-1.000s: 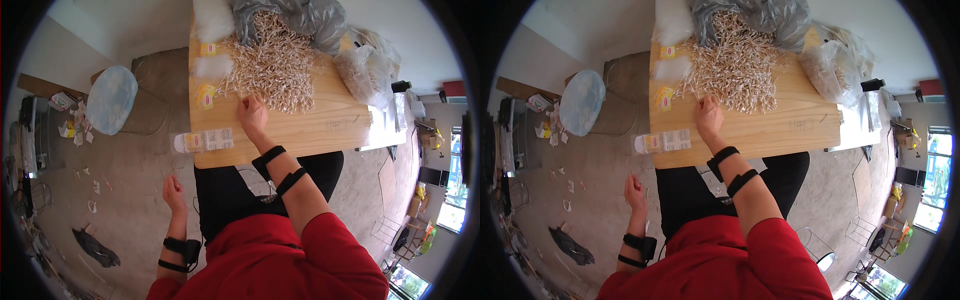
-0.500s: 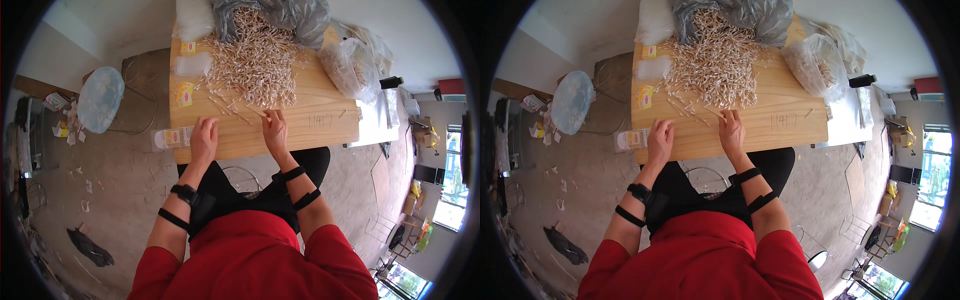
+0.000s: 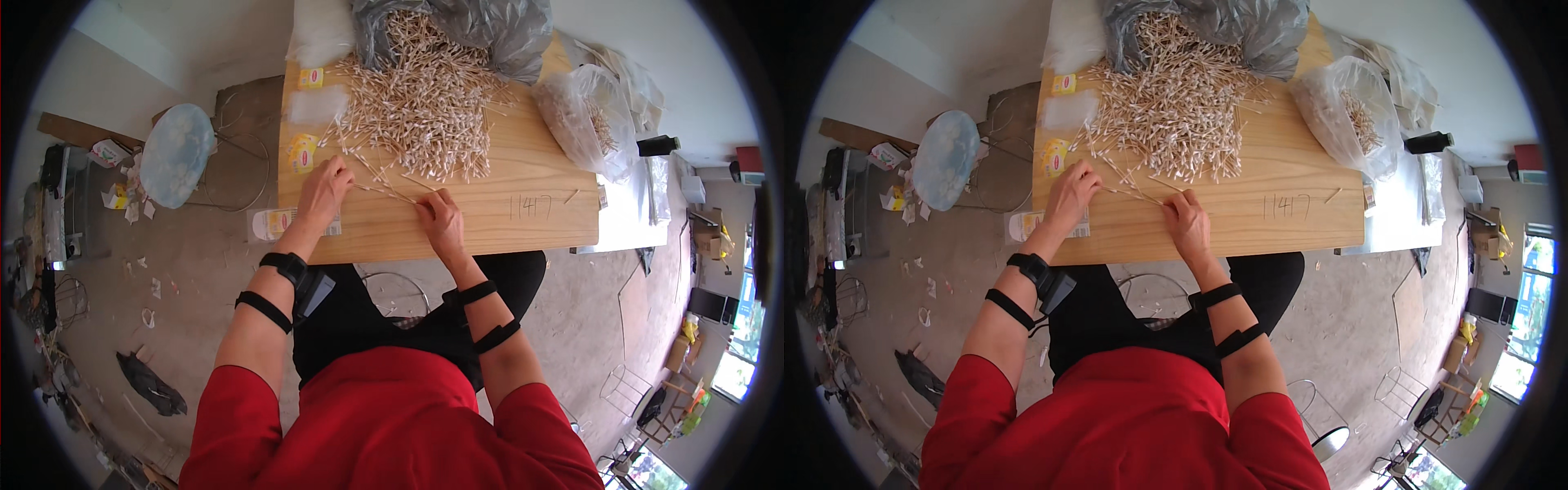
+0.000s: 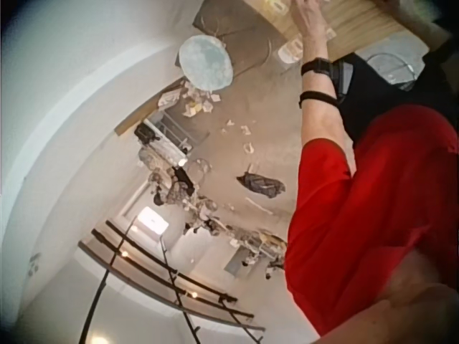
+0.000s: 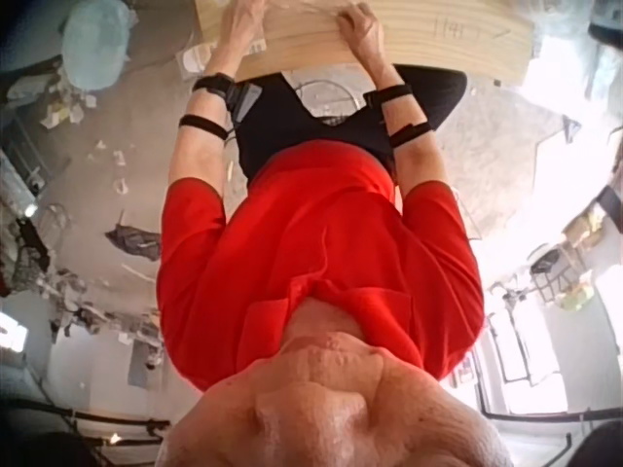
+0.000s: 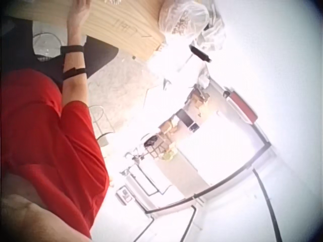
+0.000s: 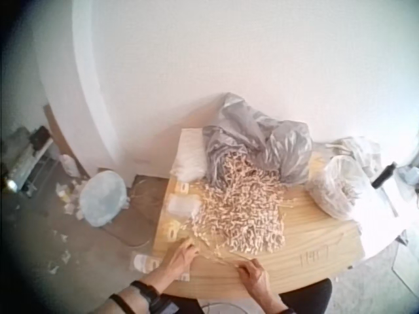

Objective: The recorder is sorting wooden cotton swabs on a table and placing them into plastic packaging strips.

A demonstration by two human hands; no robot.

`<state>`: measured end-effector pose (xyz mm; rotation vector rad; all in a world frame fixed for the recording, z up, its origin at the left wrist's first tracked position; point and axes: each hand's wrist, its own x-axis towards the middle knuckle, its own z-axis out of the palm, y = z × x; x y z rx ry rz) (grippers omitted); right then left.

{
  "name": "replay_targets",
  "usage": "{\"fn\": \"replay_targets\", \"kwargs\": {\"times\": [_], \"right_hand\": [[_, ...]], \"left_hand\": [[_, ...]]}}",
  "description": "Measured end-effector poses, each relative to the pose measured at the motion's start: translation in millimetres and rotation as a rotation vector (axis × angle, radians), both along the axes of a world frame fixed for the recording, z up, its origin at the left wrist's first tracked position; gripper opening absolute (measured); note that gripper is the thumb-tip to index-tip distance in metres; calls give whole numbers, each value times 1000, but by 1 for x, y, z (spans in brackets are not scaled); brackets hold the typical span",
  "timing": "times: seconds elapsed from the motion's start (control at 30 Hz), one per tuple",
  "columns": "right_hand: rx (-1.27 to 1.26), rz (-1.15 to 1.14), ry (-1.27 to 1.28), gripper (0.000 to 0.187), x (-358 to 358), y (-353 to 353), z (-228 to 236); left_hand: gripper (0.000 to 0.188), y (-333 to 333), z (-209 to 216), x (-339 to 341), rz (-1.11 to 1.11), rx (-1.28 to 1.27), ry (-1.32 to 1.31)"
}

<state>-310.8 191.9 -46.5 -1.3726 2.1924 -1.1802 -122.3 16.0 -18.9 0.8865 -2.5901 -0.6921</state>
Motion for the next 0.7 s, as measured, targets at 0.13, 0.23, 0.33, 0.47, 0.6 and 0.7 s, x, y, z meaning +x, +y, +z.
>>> {"fn": "replay_targets", "kwargs": {"times": [0.13,0.23,0.33,0.47,0.6,0.7], "right_hand": [[-20,-22,-50,7,-5,9,0],[-38,-14,-49,8,-4,13,0],[-9,-12,-29,8,-4,15,2],[33,7,49,9,-1,16,3],[41,18,-48,9,7,14,1],[-6,-50,-63,8,3,5,1]], "left_hand": [[13,40,-5,6,-52,-103,59],[17,77,-4,4,-4,4,94],[17,92,-7,5,123,56,195],[17,97,-12,2,97,24,189],[16,104,-17,-5,90,14,183],[15,107,-20,-7,90,31,225]]}}
